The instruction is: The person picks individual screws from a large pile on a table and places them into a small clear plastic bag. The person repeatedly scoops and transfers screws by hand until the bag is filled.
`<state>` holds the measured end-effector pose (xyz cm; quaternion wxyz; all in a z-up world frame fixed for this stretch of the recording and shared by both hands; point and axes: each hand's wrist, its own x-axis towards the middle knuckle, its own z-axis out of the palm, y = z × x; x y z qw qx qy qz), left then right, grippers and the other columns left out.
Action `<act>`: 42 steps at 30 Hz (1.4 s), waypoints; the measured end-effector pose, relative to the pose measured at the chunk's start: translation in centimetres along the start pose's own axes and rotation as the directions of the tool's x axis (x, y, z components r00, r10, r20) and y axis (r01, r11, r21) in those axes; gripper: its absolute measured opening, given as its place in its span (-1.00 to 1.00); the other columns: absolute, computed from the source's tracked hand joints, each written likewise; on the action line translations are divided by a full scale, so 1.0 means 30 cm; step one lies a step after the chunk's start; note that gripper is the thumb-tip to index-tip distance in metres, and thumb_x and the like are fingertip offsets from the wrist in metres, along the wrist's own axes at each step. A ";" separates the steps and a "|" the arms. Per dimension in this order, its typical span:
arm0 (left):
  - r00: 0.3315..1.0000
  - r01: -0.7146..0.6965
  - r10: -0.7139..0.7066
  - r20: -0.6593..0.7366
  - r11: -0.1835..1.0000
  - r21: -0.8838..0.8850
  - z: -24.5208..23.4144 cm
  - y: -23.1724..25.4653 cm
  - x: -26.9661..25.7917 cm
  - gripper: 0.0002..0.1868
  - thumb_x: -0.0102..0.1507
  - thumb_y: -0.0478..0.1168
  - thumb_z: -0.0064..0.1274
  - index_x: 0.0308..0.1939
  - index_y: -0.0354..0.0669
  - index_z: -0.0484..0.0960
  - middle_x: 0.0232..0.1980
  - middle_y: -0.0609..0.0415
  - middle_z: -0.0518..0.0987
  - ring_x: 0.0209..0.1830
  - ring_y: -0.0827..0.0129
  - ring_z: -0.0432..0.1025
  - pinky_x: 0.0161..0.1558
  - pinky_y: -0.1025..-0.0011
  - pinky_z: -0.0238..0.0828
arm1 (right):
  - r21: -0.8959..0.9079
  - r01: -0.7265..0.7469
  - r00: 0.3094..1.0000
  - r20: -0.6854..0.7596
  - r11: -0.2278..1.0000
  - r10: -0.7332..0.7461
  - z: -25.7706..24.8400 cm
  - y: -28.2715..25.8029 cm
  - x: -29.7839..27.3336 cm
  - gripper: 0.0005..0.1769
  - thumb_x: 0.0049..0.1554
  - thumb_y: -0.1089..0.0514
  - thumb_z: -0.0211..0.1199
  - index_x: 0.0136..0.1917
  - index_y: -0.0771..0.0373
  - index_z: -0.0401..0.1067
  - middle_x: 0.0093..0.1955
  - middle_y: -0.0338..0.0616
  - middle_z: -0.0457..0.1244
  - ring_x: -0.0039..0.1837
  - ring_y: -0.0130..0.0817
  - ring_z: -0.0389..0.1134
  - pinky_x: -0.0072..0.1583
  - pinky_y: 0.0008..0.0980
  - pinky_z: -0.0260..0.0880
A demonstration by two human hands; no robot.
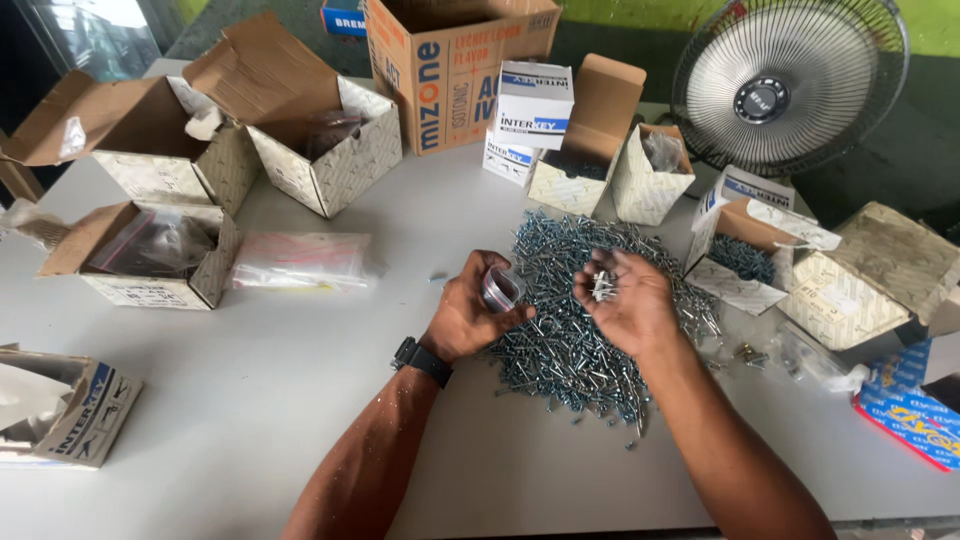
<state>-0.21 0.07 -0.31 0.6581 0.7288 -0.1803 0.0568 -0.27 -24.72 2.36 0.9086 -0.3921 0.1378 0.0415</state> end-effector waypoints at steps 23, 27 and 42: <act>0.994 0.096 -0.103 0.038 0.985 0.146 -0.019 0.001 0.013 -0.27 -0.07 0.08 0.39 0.10 0.11 0.40 -0.11 -0.15 0.67 0.04 -0.20 0.54 0.05 -0.09 0.43 | -0.126 0.333 0.939 0.137 0.934 -0.316 0.363 0.219 -0.007 -0.66 0.36 -0.14 0.00 0.11 0.13 0.39 0.09 -0.01 0.36 0.21 -0.06 0.42 0.37 -0.04 0.35; 0.995 0.084 -0.090 0.038 0.986 0.146 -0.020 0.011 0.015 -0.28 -0.07 0.07 0.38 0.08 0.08 0.41 -0.14 -0.15 0.67 0.02 -0.19 0.55 0.03 -0.09 0.42 | -0.114 0.340 0.937 0.128 0.934 -0.325 0.351 0.225 -0.004 -0.57 0.37 -0.24 -0.05 0.08 0.12 0.38 0.07 -0.04 0.37 0.18 -0.10 0.44 0.35 -0.03 0.37; 0.998 0.058 -0.059 0.029 0.997 0.051 -0.035 0.061 -0.012 -0.33 -0.04 -0.03 0.40 0.06 -0.05 0.45 -0.16 -0.22 0.67 -0.02 -0.18 0.57 -0.02 -0.02 0.43 | -0.368 0.732 0.592 0.760 0.574 -0.268 0.400 0.182 -0.138 0.14 0.14 -0.66 -0.61 0.46 0.27 0.15 0.70 0.32 -0.31 0.65 0.46 -0.40 0.49 0.56 -0.53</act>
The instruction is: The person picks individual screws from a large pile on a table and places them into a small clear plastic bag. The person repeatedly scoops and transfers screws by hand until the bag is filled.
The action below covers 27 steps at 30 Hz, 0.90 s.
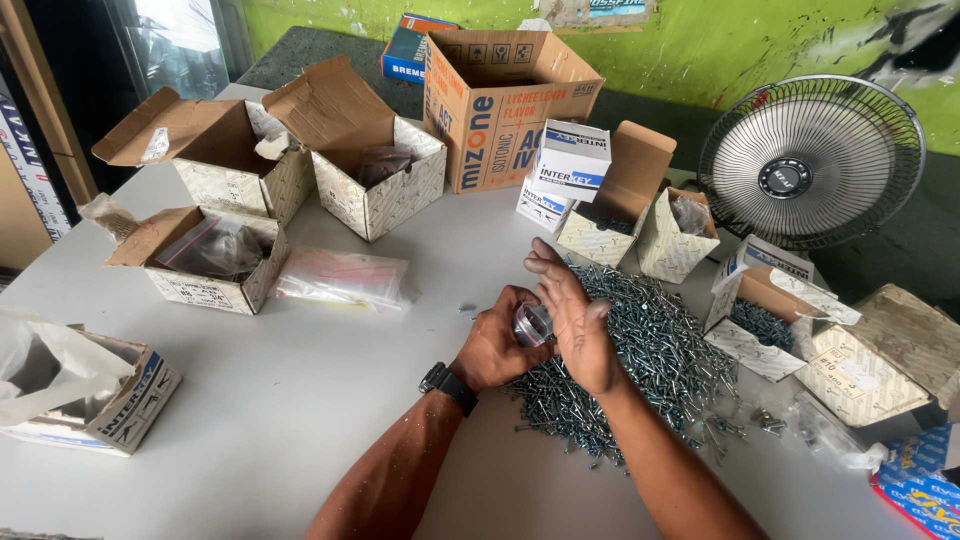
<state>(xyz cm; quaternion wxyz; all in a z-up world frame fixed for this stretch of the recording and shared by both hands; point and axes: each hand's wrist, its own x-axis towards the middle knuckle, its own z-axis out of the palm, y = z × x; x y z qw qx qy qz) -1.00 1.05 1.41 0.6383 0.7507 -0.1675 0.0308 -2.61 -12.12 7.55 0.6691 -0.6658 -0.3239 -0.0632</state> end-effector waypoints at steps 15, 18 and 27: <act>0.984 0.047 -0.097 -0.150 0.951 -0.306 0.004 -0.069 0.060 -0.28 -0.02 -0.11 0.52 0.07 -0.23 0.44 -0.30 -0.09 0.59 -0.28 0.23 0.50 -0.21 0.37 0.46 | -0.827 -0.165 0.982 -0.088 0.538 0.166 -0.404 0.347 -0.019 -0.64 0.09 0.15 0.47 0.17 0.13 0.58 0.03 -0.05 0.41 0.08 -0.10 0.47 0.13 -0.07 0.48; 0.978 0.088 -0.136 -0.156 0.955 -0.282 0.018 -0.105 0.066 -0.28 -0.05 -0.08 0.53 0.07 -0.15 0.47 -0.29 -0.03 0.63 -0.27 0.31 0.50 -0.18 0.43 0.45 | -0.929 0.042 0.991 0.085 0.368 0.100 -0.355 0.393 0.017 -0.68 0.10 0.18 0.39 0.15 0.15 0.58 0.15 -0.03 0.39 0.26 0.06 0.41 0.25 0.00 0.43; 0.974 0.100 -0.155 -0.168 0.949 -0.298 0.023 -0.144 0.091 -0.27 -0.06 -0.02 0.53 0.06 -0.11 0.48 -0.29 -0.04 0.62 -0.27 0.32 0.50 -0.17 0.39 0.46 | -0.939 -0.041 0.909 0.107 0.343 0.403 -0.266 0.228 -0.025 -0.76 0.21 0.30 0.14 0.04 0.21 0.62 0.12 0.00 0.41 0.31 0.01 0.37 0.35 -0.07 0.33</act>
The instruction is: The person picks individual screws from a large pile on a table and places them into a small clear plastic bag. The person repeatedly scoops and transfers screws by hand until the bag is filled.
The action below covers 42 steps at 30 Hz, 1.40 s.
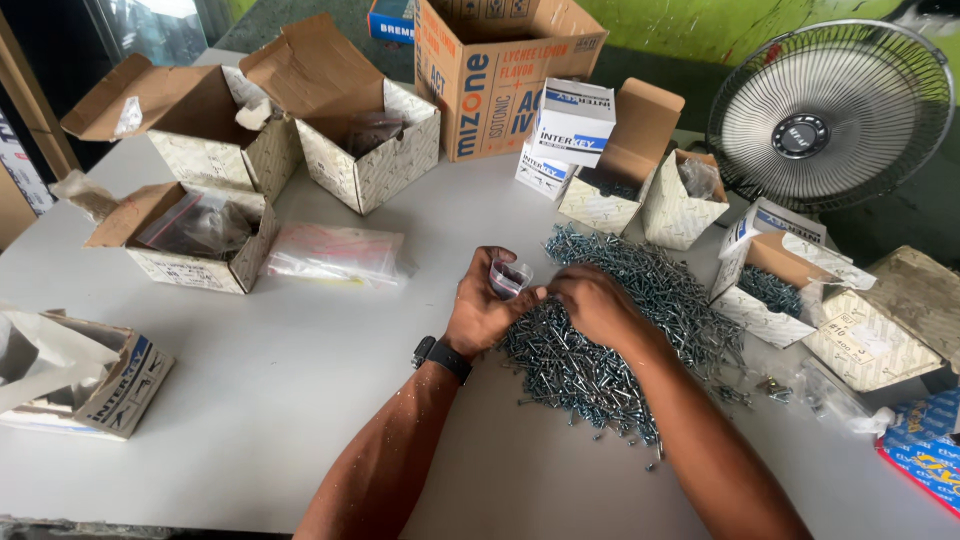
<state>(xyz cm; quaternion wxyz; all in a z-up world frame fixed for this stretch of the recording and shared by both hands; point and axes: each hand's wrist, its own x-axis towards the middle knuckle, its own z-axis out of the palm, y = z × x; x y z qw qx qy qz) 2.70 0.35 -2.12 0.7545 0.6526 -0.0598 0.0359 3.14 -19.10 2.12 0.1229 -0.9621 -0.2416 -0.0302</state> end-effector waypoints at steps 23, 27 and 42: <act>0.998 -0.057 0.058 0.020 0.998 -0.025 0.015 0.010 -0.017 -0.35 -0.02 -0.18 0.51 0.03 -0.23 0.47 -0.33 -0.02 0.54 -0.28 0.35 0.44 -0.23 0.47 0.42 | 0.830 -0.030 0.770 -0.336 0.557 0.543 -0.052 0.281 -0.342 -0.72 0.19 0.39 0.19 0.15 0.25 0.54 -0.11 -0.05 0.36 -0.08 -0.23 0.47 -0.05 -0.28 0.57; 0.997 -0.066 0.068 0.030 0.997 -0.045 0.011 0.018 -0.024 -0.37 0.00 -0.24 0.49 0.03 -0.25 0.46 -0.34 -0.01 0.53 -0.31 0.40 0.42 -0.27 0.51 0.37 | 0.984 0.081 0.773 0.038 -0.158 0.633 -0.052 0.466 -0.378 -0.59 0.14 0.20 0.04 0.21 0.29 0.48 -0.17 -0.16 0.23 -0.14 -0.33 0.33 -0.17 -0.48 0.33; 0.996 -0.084 0.083 0.040 0.996 0.009 0.010 0.009 -0.031 -0.39 0.01 -0.22 0.50 0.01 -0.23 0.47 -0.33 -0.04 0.57 -0.31 0.38 0.43 -0.25 0.44 0.35 | 0.276 -0.463 0.799 -0.281 0.843 0.531 -0.015 0.330 -0.346 -0.83 0.09 0.03 0.44 -0.02 0.02 0.68 -0.20 -0.12 0.44 -0.12 -0.11 0.47 -0.08 -0.19 0.46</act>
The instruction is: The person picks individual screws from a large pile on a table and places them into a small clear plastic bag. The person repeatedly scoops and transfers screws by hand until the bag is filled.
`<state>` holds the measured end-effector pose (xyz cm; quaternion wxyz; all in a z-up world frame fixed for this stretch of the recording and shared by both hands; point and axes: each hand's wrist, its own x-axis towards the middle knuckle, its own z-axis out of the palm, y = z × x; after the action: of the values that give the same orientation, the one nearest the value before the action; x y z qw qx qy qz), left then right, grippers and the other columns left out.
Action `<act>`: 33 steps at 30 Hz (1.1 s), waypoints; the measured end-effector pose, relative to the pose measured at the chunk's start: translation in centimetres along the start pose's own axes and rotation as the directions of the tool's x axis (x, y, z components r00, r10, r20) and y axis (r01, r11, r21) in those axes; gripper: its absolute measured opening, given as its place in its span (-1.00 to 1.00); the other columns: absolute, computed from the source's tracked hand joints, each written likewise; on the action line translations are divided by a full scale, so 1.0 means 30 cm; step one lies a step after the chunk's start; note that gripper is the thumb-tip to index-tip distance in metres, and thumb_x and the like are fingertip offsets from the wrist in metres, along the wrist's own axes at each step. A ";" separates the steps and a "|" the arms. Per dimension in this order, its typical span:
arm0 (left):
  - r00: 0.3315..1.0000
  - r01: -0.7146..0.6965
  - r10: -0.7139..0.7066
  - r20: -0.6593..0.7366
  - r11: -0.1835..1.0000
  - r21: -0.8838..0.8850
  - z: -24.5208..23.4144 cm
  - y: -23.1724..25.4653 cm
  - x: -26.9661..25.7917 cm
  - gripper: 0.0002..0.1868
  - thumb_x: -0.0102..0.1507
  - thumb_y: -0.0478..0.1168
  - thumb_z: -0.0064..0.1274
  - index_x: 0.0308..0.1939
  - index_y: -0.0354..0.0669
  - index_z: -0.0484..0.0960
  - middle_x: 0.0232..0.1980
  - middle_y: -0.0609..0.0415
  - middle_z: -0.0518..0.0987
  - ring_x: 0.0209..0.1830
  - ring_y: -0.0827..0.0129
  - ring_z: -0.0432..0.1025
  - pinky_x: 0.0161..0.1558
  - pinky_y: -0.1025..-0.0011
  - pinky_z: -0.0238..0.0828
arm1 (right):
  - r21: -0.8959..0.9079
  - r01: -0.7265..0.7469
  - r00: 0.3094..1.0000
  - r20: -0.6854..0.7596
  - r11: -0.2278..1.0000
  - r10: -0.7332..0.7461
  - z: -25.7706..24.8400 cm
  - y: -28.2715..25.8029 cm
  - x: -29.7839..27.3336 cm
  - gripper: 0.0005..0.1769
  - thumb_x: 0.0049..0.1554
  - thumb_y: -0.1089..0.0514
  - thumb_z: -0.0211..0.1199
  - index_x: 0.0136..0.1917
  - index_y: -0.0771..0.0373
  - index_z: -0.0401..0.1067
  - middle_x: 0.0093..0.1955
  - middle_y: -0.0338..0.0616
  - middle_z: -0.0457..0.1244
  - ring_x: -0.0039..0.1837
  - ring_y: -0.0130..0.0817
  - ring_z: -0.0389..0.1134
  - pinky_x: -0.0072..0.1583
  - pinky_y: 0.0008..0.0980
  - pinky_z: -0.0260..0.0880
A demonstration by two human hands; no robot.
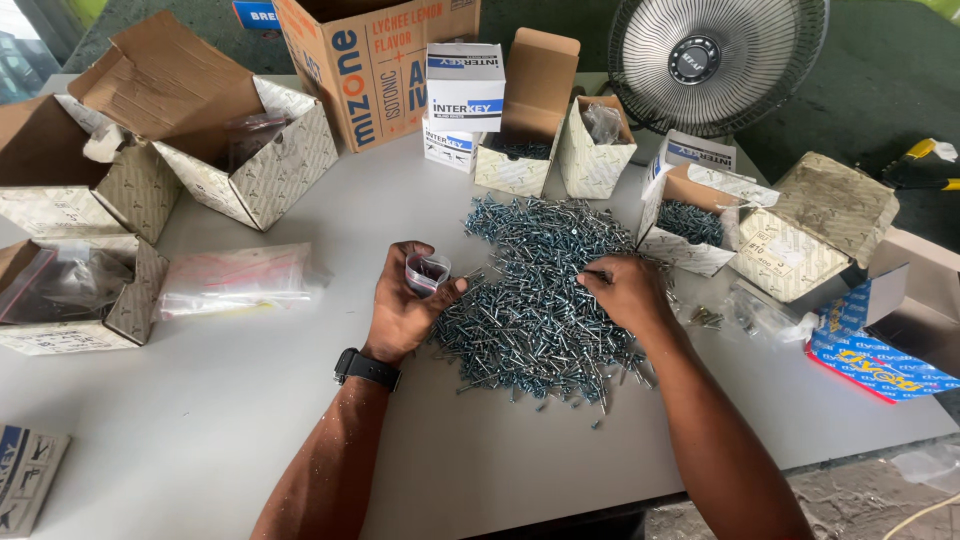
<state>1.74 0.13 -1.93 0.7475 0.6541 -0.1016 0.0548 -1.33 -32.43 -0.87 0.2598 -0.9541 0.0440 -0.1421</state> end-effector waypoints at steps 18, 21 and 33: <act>1.000 -0.022 0.022 -0.007 0.999 0.039 -0.004 -0.005 0.002 -0.40 0.01 -0.18 0.51 -0.01 -0.19 0.49 -0.32 -0.07 0.60 -0.30 0.36 0.45 -0.25 0.39 0.38 | 0.809 -0.405 0.885 0.230 0.426 0.405 -0.061 -0.040 0.039 -0.93 0.08 0.14 0.12 -0.13 0.09 0.28 -0.38 -0.39 0.05 -0.36 -0.48 0.12 -0.40 -0.50 0.10; 1.000 -0.009 0.009 0.002 0.999 0.031 -0.005 -0.006 0.002 -0.39 0.01 -0.17 0.52 0.00 -0.20 0.48 -0.32 -0.08 0.60 -0.29 0.35 0.46 -0.23 0.38 0.38 | 0.944 -0.317 0.908 0.274 0.093 0.318 -0.097 0.082 0.050 -0.72 0.10 -0.11 0.07 -0.07 0.09 0.36 -0.25 -0.14 0.25 -0.22 -0.34 0.25 -0.28 -0.42 0.19; 1.000 -0.004 0.003 0.016 0.997 0.073 -0.003 -0.005 0.006 -0.39 0.03 -0.16 0.50 0.02 -0.20 0.48 -0.31 -0.09 0.60 -0.26 0.31 0.46 -0.20 0.38 0.39 | -0.008 -0.145 0.989 -0.004 0.989 0.145 -0.125 -0.151 0.150 -0.65 0.20 -0.01 0.32 0.23 0.05 0.58 0.15 -0.01 0.42 0.21 0.00 0.43 0.15 -0.06 0.45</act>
<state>1.95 0.20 -2.06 0.7221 0.6813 -0.1068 0.0545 1.90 -31.06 5.65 0.2654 -0.9492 0.1140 -0.1245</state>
